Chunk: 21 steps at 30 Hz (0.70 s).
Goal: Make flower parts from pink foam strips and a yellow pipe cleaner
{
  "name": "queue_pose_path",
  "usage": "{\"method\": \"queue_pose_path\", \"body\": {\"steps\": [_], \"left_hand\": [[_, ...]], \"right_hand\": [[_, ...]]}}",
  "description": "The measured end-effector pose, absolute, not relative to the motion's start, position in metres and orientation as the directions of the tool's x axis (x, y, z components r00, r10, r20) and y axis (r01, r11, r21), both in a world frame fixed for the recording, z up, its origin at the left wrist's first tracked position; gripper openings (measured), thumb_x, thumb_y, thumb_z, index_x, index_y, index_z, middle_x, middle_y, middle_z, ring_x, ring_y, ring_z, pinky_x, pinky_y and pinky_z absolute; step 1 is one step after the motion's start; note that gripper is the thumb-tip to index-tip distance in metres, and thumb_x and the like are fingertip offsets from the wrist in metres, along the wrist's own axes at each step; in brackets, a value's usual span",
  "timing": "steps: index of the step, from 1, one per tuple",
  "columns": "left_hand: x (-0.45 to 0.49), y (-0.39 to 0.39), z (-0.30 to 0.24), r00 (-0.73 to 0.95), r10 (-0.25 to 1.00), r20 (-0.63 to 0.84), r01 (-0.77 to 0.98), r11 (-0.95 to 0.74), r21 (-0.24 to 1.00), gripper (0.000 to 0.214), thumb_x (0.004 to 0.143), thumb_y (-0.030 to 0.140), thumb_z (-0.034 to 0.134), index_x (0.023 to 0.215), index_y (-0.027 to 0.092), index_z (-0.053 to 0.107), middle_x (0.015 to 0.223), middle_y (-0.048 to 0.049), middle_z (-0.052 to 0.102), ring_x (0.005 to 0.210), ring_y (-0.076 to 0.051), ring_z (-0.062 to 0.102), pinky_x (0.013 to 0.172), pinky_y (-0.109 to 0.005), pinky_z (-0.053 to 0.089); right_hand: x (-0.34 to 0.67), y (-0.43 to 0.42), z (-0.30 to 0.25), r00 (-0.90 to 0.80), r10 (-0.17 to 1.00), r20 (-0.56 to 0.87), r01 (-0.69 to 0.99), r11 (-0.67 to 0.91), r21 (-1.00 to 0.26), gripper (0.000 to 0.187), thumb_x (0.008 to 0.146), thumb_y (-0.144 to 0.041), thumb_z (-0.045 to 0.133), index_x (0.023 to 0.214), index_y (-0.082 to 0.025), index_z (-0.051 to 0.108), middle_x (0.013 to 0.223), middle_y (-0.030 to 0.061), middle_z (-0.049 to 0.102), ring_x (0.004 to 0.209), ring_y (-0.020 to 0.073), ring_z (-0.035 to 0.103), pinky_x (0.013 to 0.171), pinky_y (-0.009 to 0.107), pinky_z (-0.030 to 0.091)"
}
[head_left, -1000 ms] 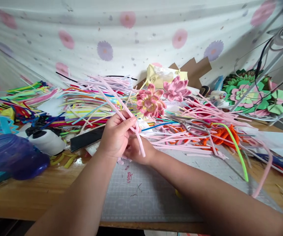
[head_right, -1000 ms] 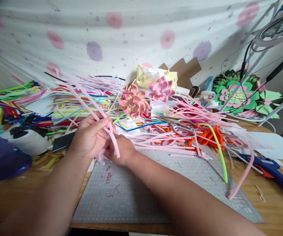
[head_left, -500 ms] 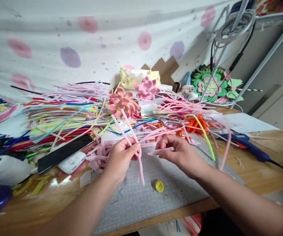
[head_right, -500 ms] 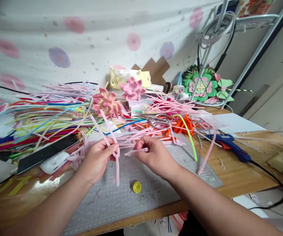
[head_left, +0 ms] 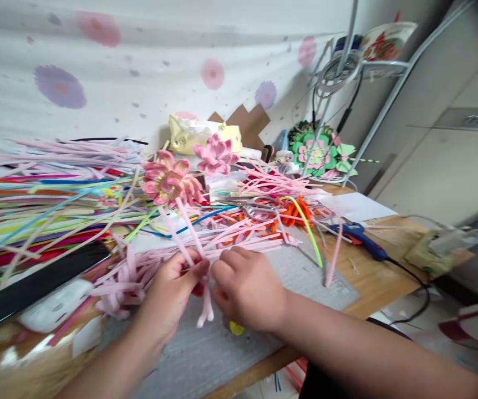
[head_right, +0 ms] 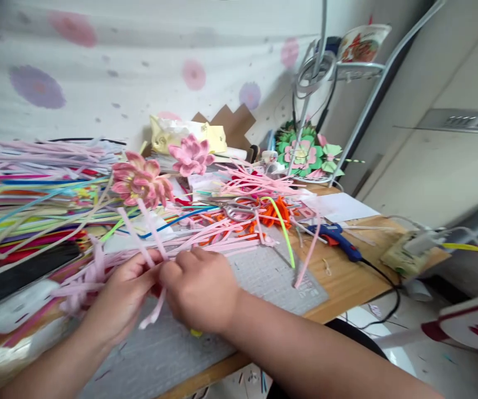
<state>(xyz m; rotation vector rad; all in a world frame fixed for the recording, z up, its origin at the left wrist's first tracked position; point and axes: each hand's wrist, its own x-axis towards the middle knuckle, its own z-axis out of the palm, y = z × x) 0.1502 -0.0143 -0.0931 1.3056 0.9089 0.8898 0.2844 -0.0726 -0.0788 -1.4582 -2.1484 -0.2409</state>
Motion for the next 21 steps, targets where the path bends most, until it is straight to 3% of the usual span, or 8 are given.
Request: {"method": "queue_pose_path", "body": {"steps": [3,9,11,14,17,18,19,21], "left_hand": [[0.151,-0.012,-0.093,0.366,0.930,-0.039,0.025,0.032,0.999,0.021,0.061,0.025,0.072,0.077,0.017,0.061,0.054,0.0052,0.053,0.049,-0.010,0.046,0.045,-0.019,0.036],[0.146,-0.011,-0.095,0.416,0.908,-0.055,-0.090,0.101,0.991,0.024,0.067,0.029,0.069,0.087,0.019,0.061,0.077,0.0014,0.064,0.067,-0.012,0.055,0.062,-0.021,0.045],[0.145,-0.013,-0.095,0.468,0.882,-0.053,-0.140,0.133,0.981,0.022,0.070,0.030,0.067,0.089,0.020,0.060,0.082,0.0012,0.064,0.072,-0.012,0.056,0.069,-0.022,0.045],[0.146,-0.016,-0.090,0.493,0.866,-0.086,-0.136,0.174,0.975,0.023,0.071,0.032,0.067,0.088,0.021,0.058,0.076,0.0031,0.063,0.067,-0.012,0.055,0.066,-0.023,0.045],[0.147,-0.015,-0.083,0.418,0.902,-0.105,-0.075,0.149,0.986,0.021,0.069,0.036,0.067,0.076,0.020,0.057,0.066,0.0052,0.061,0.054,-0.009,0.051,0.055,-0.020,0.041],[0.147,-0.014,-0.082,0.399,0.911,-0.108,-0.055,0.142,0.988,0.022,0.067,0.038,0.068,0.072,0.019,0.056,0.065,0.0055,0.061,0.052,-0.009,0.050,0.052,-0.020,0.040],[0.147,-0.013,-0.081,0.391,0.913,-0.115,-0.036,0.140,0.990,0.024,0.066,0.039,0.068,0.070,0.019,0.056,0.065,0.0056,0.061,0.051,-0.009,0.049,0.051,-0.020,0.039],[0.147,-0.010,-0.082,0.411,0.902,-0.132,-0.002,0.145,0.989,0.026,0.065,0.042,0.069,0.069,0.020,0.056,0.066,0.0056,0.061,0.051,-0.010,0.050,0.050,-0.021,0.039]], "right_hand": [[0.280,-0.070,-0.075,-0.236,0.862,0.448,0.941,0.318,-0.117,0.009,0.076,-0.022,0.050,0.082,-0.017,0.055,0.077,0.0064,0.058,0.069,0.0212,0.052,0.056,0.030,0.038],[0.275,-0.067,-0.084,-0.008,0.895,0.446,0.668,0.337,-0.663,0.014,0.069,-0.017,0.061,0.074,-0.019,0.049,0.082,0.0010,0.057,0.075,0.0128,0.055,0.067,0.021,0.044],[0.272,-0.069,-0.087,0.033,0.907,0.420,0.585,0.323,-0.744,0.016,0.071,-0.017,0.061,0.070,-0.019,0.045,0.074,-0.0015,0.057,0.068,0.0107,0.055,0.063,0.019,0.044],[0.284,-0.076,-0.081,-0.134,0.915,0.380,0.630,0.375,-0.680,0.012,0.072,-0.019,0.061,0.078,-0.019,0.051,0.076,-0.0010,0.060,0.067,0.0112,0.056,0.063,0.019,0.045],[0.337,-0.086,-0.064,-0.370,0.891,0.262,0.752,0.453,-0.479,0.029,0.073,-0.029,0.065,0.099,-0.021,0.058,0.099,0.0023,0.063,0.091,0.0149,0.058,0.080,0.022,0.043],[0.365,-0.088,-0.058,-0.220,0.953,0.209,0.865,0.290,-0.410,0.025,0.078,-0.029,0.061,0.103,-0.024,0.059,0.104,0.0007,0.063,0.096,0.0138,0.057,0.084,0.021,0.041],[0.396,-0.089,-0.054,0.088,0.981,0.172,0.946,-0.028,-0.324,0.021,0.082,-0.028,0.055,0.102,-0.027,0.060,0.106,-0.0014,0.063,0.098,0.0128,0.056,0.085,0.021,0.040],[0.460,-0.089,-0.049,0.373,0.916,0.146,0.911,-0.332,-0.246,0.026,0.090,-0.024,0.040,0.105,-0.016,0.060,0.110,0.0113,0.061,0.100,0.0218,0.056,0.086,0.033,0.040]]}}
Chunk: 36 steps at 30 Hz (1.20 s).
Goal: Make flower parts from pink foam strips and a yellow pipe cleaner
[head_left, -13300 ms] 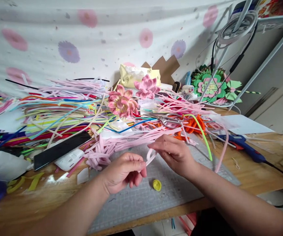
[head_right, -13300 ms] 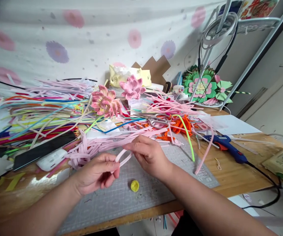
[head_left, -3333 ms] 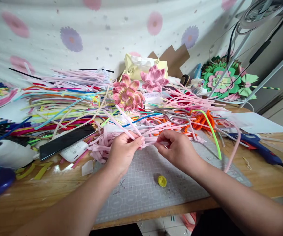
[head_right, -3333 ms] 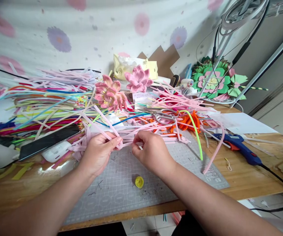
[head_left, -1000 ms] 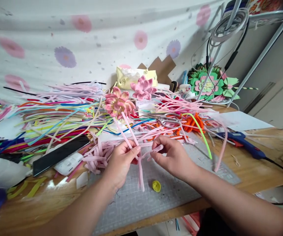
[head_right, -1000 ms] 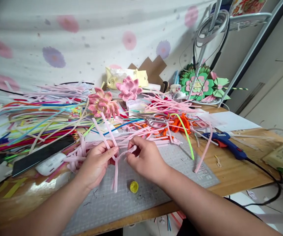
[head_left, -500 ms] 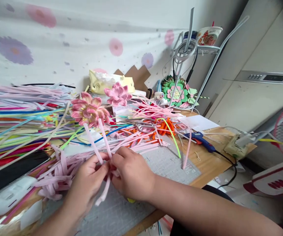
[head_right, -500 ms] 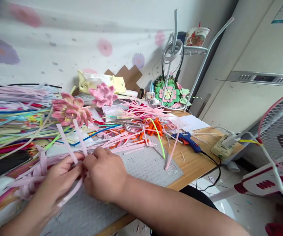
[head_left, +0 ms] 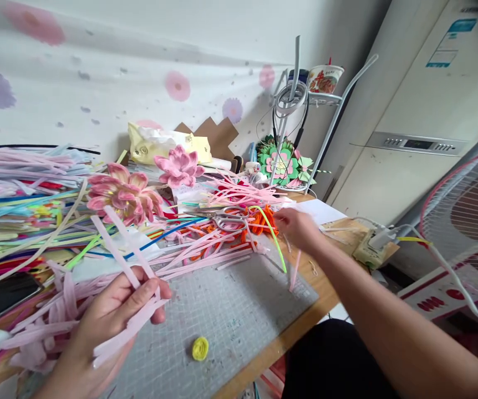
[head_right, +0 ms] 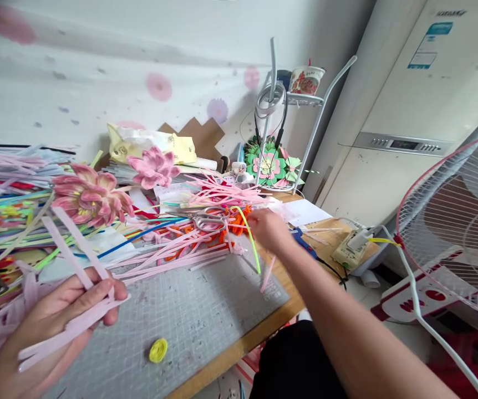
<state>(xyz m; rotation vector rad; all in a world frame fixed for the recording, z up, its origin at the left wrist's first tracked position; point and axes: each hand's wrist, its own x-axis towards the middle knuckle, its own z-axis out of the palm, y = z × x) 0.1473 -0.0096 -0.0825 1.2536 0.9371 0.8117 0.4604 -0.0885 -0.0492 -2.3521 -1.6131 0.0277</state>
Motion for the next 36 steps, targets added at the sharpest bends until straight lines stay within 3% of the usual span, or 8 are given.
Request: {"method": "queue_pose_path", "body": {"steps": [2,6,11,19,26,30,33,36], "left_hand": [[0.146,-0.007,-0.086,0.449,0.882,-0.141,0.044,0.136,0.990,0.029,0.065,0.047,0.068,0.070,0.020,0.057,0.066,0.0048,0.062,0.052,-0.011,0.051,0.051,-0.021,0.040],[0.140,-0.002,-0.092,0.530,0.823,-0.204,0.172,0.131,0.976,0.038,0.060,0.056,0.068,0.069,0.020,0.061,0.068,0.0017,0.062,0.051,-0.013,0.054,0.052,-0.024,0.040],[0.136,0.000,-0.092,0.493,0.850,-0.188,0.188,0.106,0.976,0.036,0.062,0.056,0.065,0.069,0.021,0.063,0.066,0.0015,0.061,0.054,-0.014,0.052,0.054,-0.024,0.038],[0.136,0.002,-0.095,0.481,0.856,-0.192,0.194,0.110,0.975,0.034,0.061,0.056,0.065,0.070,0.023,0.063,0.070,0.0008,0.063,0.054,-0.015,0.053,0.053,-0.026,0.039],[0.136,-0.002,-0.090,0.468,0.860,-0.202,0.217,0.110,0.970,0.036,0.059,0.057,0.065,0.070,0.023,0.063,0.069,0.0014,0.063,0.054,-0.014,0.052,0.053,-0.024,0.039],[0.137,-0.003,-0.087,0.468,0.863,-0.191,0.224,0.093,0.970,0.037,0.060,0.057,0.065,0.070,0.022,0.063,0.067,0.0006,0.063,0.054,-0.015,0.052,0.053,-0.024,0.038],[0.136,-0.002,-0.086,0.489,0.847,-0.208,0.240,0.098,0.966,0.035,0.061,0.055,0.065,0.070,0.021,0.063,0.066,-0.0003,0.063,0.055,-0.016,0.052,0.053,-0.025,0.038],[0.136,-0.002,-0.087,0.469,0.861,-0.196,0.236,0.091,0.967,0.034,0.062,0.054,0.065,0.070,0.021,0.064,0.067,-0.0010,0.064,0.056,-0.016,0.051,0.054,-0.025,0.039]], "right_hand": [[0.515,-0.085,-0.051,0.516,0.854,0.068,0.847,-0.498,-0.184,0.031,0.091,-0.031,0.041,0.103,-0.010,0.061,0.101,0.0171,0.063,0.097,0.0280,0.057,0.082,0.042,0.042],[0.563,-0.070,-0.063,0.585,0.804,-0.109,0.798,-0.594,-0.100,0.033,0.089,-0.041,0.049,0.105,-0.013,0.058,0.104,0.0091,0.061,0.094,0.0211,0.058,0.083,0.043,0.045],[0.547,-0.045,-0.068,0.475,0.850,-0.227,0.857,-0.506,-0.100,0.028,0.091,-0.038,0.047,0.101,-0.014,0.059,0.101,0.0055,0.061,0.086,0.0168,0.060,0.078,0.036,0.049],[0.508,-0.019,-0.059,0.328,0.899,-0.290,0.921,-0.373,-0.116,0.027,0.090,-0.036,0.048,0.101,-0.014,0.058,0.100,0.0050,0.061,0.085,0.0168,0.060,0.075,0.035,0.050],[0.484,-0.005,-0.070,0.283,0.930,-0.235,0.950,-0.306,-0.065,0.024,0.089,-0.031,0.051,0.106,-0.015,0.057,0.105,0.0061,0.059,0.088,0.0170,0.059,0.076,0.036,0.050],[0.492,-0.026,-0.067,0.327,0.940,-0.094,0.943,-0.331,-0.028,0.033,0.088,-0.032,0.052,0.118,-0.016,0.050,0.107,0.0076,0.058,0.090,0.0190,0.058,0.077,0.037,0.048],[0.498,-0.053,-0.059,0.342,0.939,0.020,0.939,-0.341,-0.036,0.046,0.085,-0.028,0.054,0.128,-0.022,0.040,0.098,0.0045,0.063,0.085,0.0185,0.059,0.072,0.029,0.044],[0.505,-0.081,-0.058,0.412,0.902,0.127,0.911,-0.409,-0.047,0.034,0.086,-0.028,0.045,0.120,-0.022,0.049,0.096,0.0038,0.065,0.086,0.0176,0.058,0.070,0.024,0.039]]}}
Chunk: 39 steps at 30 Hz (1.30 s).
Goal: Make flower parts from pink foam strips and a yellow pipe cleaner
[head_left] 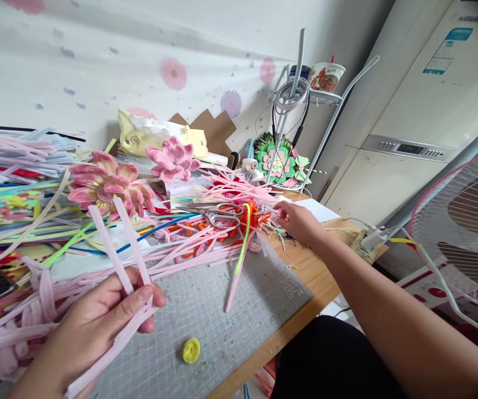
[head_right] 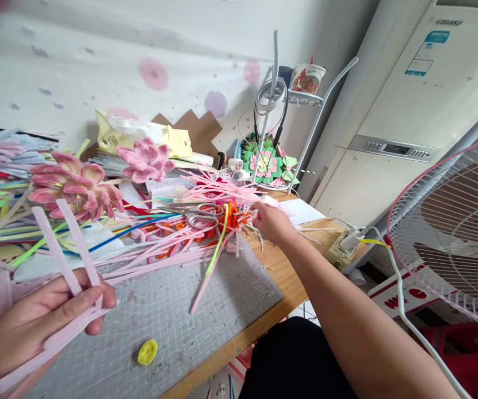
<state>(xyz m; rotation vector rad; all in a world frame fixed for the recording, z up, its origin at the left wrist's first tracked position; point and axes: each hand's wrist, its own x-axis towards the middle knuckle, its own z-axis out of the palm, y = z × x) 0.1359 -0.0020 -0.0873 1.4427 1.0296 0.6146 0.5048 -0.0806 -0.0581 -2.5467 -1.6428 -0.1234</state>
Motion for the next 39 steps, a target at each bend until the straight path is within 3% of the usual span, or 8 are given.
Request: {"method": "queue_pose_path", "body": {"steps": [6,18,23,27,31,34,37,39], "left_hand": [[0.136,0.000,-0.091,0.446,0.872,-0.203,0.239,0.102,0.966,0.034,0.061,0.055,0.066,0.070,0.022,0.065,0.067,-0.0012,0.065,0.057,-0.016,0.050,0.054,-0.025,0.039],[0.138,-0.006,-0.084,0.428,0.882,-0.198,0.215,0.114,0.970,0.030,0.061,0.051,0.066,0.068,0.022,0.064,0.065,0.0006,0.063,0.055,-0.015,0.051,0.053,-0.025,0.038],[0.138,-0.003,-0.081,0.466,0.859,-0.212,0.224,0.117,0.967,0.031,0.057,0.050,0.069,0.068,0.021,0.065,0.068,0.0002,0.064,0.055,-0.015,0.052,0.055,-0.026,0.041],[0.138,-0.004,-0.082,0.425,0.881,-0.205,0.201,0.129,0.971,0.030,0.059,0.050,0.068,0.069,0.021,0.065,0.068,0.0005,0.064,0.056,-0.015,0.052,0.054,-0.025,0.039],[0.139,-0.005,-0.084,0.432,0.883,-0.186,0.197,0.109,0.974,0.029,0.060,0.048,0.068,0.068,0.021,0.064,0.066,0.0006,0.064,0.055,-0.015,0.052,0.053,-0.025,0.039],[0.140,-0.005,-0.085,0.432,0.884,-0.178,0.209,0.094,0.973,0.029,0.060,0.048,0.067,0.068,0.021,0.064,0.066,0.0005,0.064,0.055,-0.014,0.052,0.053,-0.025,0.039],[0.140,-0.004,-0.084,0.440,0.878,-0.186,0.200,0.106,0.974,0.027,0.061,0.046,0.068,0.068,0.020,0.063,0.067,0.0009,0.064,0.054,-0.013,0.052,0.054,-0.024,0.040],[0.139,-0.003,-0.082,0.456,0.868,-0.197,0.201,0.115,0.973,0.027,0.060,0.045,0.069,0.067,0.020,0.063,0.066,0.0009,0.064,0.054,-0.013,0.052,0.054,-0.024,0.040]], "right_hand": [[0.508,-0.108,-0.097,0.599,0.798,0.068,0.800,-0.598,-0.038,0.026,0.080,-0.041,0.050,0.075,-0.019,0.065,0.076,0.0064,0.068,0.070,0.0210,0.061,0.054,0.025,0.037],[0.490,-0.110,-0.113,0.637,0.771,0.025,0.771,-0.636,-0.039,0.020,0.082,-0.015,0.044,0.091,-0.012,0.061,0.096,0.0170,0.065,0.086,0.0269,0.062,0.070,0.032,0.043],[0.501,-0.119,-0.103,0.657,0.754,0.032,0.738,-0.633,-0.232,0.014,0.082,-0.019,0.044,0.083,-0.014,0.057,0.090,0.0162,0.063,0.088,0.0293,0.060,0.071,0.035,0.042],[0.496,-0.133,-0.097,0.623,0.781,-0.038,0.662,-0.552,-0.507,0.011,0.080,-0.021,0.043,0.073,-0.017,0.050,0.078,0.0108,0.063,0.079,0.0241,0.062,0.067,0.033,0.045],[0.476,-0.148,-0.092,0.492,0.864,-0.108,0.506,-0.385,-0.772,0.016,0.084,-0.032,0.039,0.079,-0.018,0.044,0.086,0.0072,0.064,0.074,0.0152,0.064,0.065,0.026,0.049],[0.458,-0.155,-0.088,0.367,0.922,-0.126,0.200,-0.210,-0.957,0.023,0.078,-0.038,0.055,0.076,-0.018,0.043,0.076,0.0028,0.061,0.061,0.0109,0.060,0.057,0.022,0.047],[0.442,-0.157,-0.087,0.264,0.954,-0.141,-0.139,-0.107,-0.984,0.025,0.071,-0.032,0.066,0.074,-0.018,0.046,0.065,-0.0011,0.058,0.050,0.0081,0.055,0.049,0.019,0.042],[0.433,-0.157,-0.087,0.237,0.958,-0.162,-0.042,-0.157,-0.987,0.018,0.071,-0.028,0.065,0.072,-0.017,0.050,0.063,-0.0009,0.060,0.051,0.0097,0.056,0.049,0.021,0.043]]}}
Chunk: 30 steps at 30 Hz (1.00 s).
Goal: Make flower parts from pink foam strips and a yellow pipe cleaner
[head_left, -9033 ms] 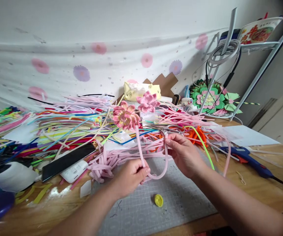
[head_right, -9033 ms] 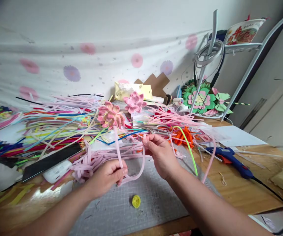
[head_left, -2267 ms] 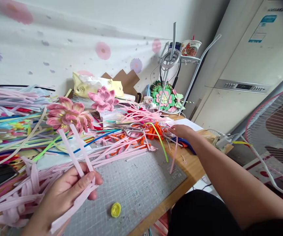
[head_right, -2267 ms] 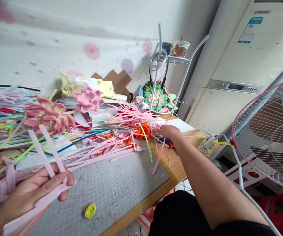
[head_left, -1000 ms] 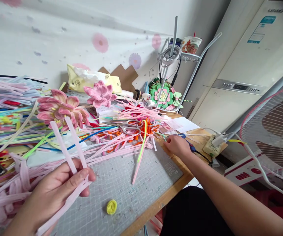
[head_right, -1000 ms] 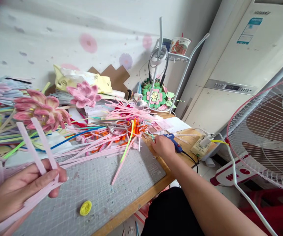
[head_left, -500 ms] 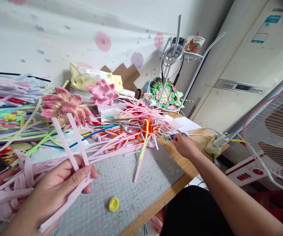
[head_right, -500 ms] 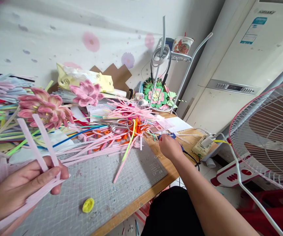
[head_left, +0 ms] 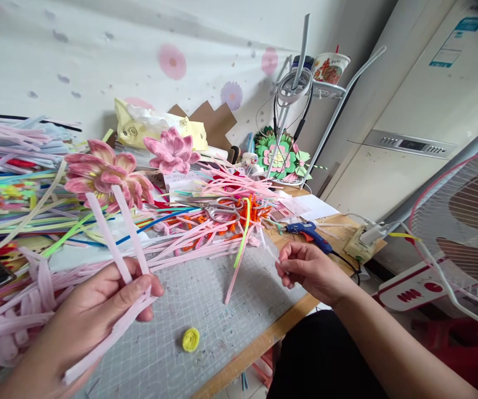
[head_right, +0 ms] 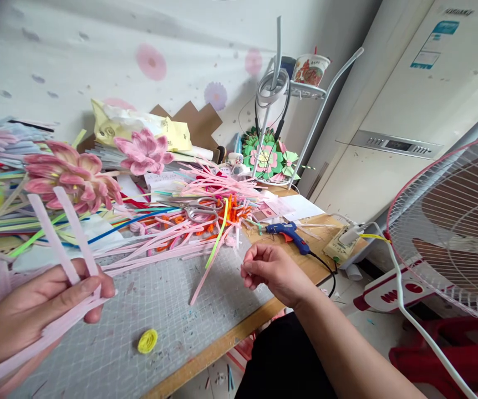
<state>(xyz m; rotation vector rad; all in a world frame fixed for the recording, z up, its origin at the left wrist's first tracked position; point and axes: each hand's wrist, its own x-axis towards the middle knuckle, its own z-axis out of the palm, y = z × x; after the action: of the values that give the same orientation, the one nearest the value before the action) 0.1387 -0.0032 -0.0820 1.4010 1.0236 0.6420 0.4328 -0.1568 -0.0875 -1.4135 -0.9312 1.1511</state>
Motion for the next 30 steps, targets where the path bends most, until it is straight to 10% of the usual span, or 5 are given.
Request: {"method": "queue_pose_path", "body": {"steps": [6,13,30], "left_hand": [[0.139,-0.003,-0.081,0.468,0.861,-0.198,0.209,0.110,0.972,0.026,0.059,0.044,0.069,0.066,0.020,0.063,0.066,0.0006,0.064,0.053,-0.014,0.053,0.053,-0.025,0.041],[0.138,-0.002,-0.088,0.470,0.862,-0.190,0.217,0.096,0.971,0.028,0.062,0.048,0.067,0.068,0.020,0.063,0.066,0.0016,0.063,0.054,-0.013,0.052,0.054,-0.024,0.038],[0.134,0.006,-0.091,0.492,0.842,-0.222,0.239,0.115,0.964,0.037,0.060,0.056,0.068,0.071,0.020,0.063,0.068,0.0016,0.063,0.057,-0.014,0.052,0.057,-0.025,0.040]], "right_hand": [[0.441,-0.168,-0.085,-0.017,1.000,-0.017,0.717,0.000,-0.697,0.020,0.081,-0.020,0.049,0.088,-0.020,0.068,0.095,0.0054,0.067,0.089,0.0179,0.060,0.080,0.029,0.046],[0.549,-0.197,-0.101,0.691,0.700,0.180,0.721,-0.646,-0.252,0.032,0.080,-0.029,0.046,0.100,-0.015,0.067,0.092,0.0097,0.069,0.080,0.0245,0.063,0.070,0.034,0.048],[0.558,-0.216,-0.142,0.564,0.770,0.297,0.802,-0.596,0.022,0.027,0.083,-0.025,0.046,0.102,-0.017,0.063,0.107,0.0086,0.064,0.094,0.0235,0.060,0.079,0.031,0.045]]}}
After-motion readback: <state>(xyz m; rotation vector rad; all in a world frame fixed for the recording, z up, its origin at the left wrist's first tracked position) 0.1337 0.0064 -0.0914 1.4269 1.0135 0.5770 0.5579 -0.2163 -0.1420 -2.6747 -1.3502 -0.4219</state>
